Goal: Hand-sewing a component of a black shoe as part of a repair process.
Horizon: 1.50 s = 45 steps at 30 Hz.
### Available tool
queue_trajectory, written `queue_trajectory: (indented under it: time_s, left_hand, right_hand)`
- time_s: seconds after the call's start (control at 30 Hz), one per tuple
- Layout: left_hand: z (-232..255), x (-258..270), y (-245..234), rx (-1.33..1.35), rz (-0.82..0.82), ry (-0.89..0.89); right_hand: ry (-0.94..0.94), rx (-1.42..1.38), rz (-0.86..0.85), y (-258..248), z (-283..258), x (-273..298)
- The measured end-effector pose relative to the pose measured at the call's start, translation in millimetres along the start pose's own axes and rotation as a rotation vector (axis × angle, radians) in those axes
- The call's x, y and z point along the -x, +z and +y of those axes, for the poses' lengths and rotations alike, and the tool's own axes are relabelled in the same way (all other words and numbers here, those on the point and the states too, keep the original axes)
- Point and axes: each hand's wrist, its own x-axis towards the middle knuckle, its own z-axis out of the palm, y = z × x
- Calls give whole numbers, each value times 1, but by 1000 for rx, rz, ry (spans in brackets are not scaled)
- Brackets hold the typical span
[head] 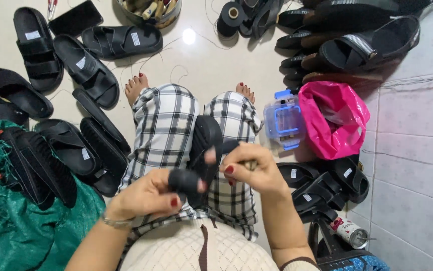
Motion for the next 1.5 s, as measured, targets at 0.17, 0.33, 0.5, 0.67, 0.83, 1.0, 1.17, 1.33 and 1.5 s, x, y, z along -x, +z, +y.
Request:
queue_trajectory:
  time_s: [0.17,0.33,0.5,0.67,0.83,1.0,1.17,1.33,1.5]
  left_hand:
    - [9,-19,31,-1430,781,149]
    - [-46,2,35,-1479,844,151]
    - [-61,16,40,-1293,827,116]
    - [-48,92,-58,-169,641,-571]
    - [-4,97,-86,-1609,1209,-563]
    - [60,9,-22,-1294,924,58]
    - [40,-29,-16,-1519,473,109]
    - [24,-43,-25,-1551,518,269]
    - [17,-47,-30,-1565,564,376]
  right_hand:
    - [20,-670,148,14,41,-9]
    - [172,-533,255,17,24,-4]
    - [205,-357,336,19,38,-7]
    - [171,354,279,-44,31,-5]
    - [-32,963,-57,-36,-23,16]
    - [-92,1095,-258,-20,-32,10]
    - [-104,1136,-272,-21,-33,5]
    - [-100,1203,-267,-16,-41,3]
    - [-142,1300,-316,-9,-30,6]
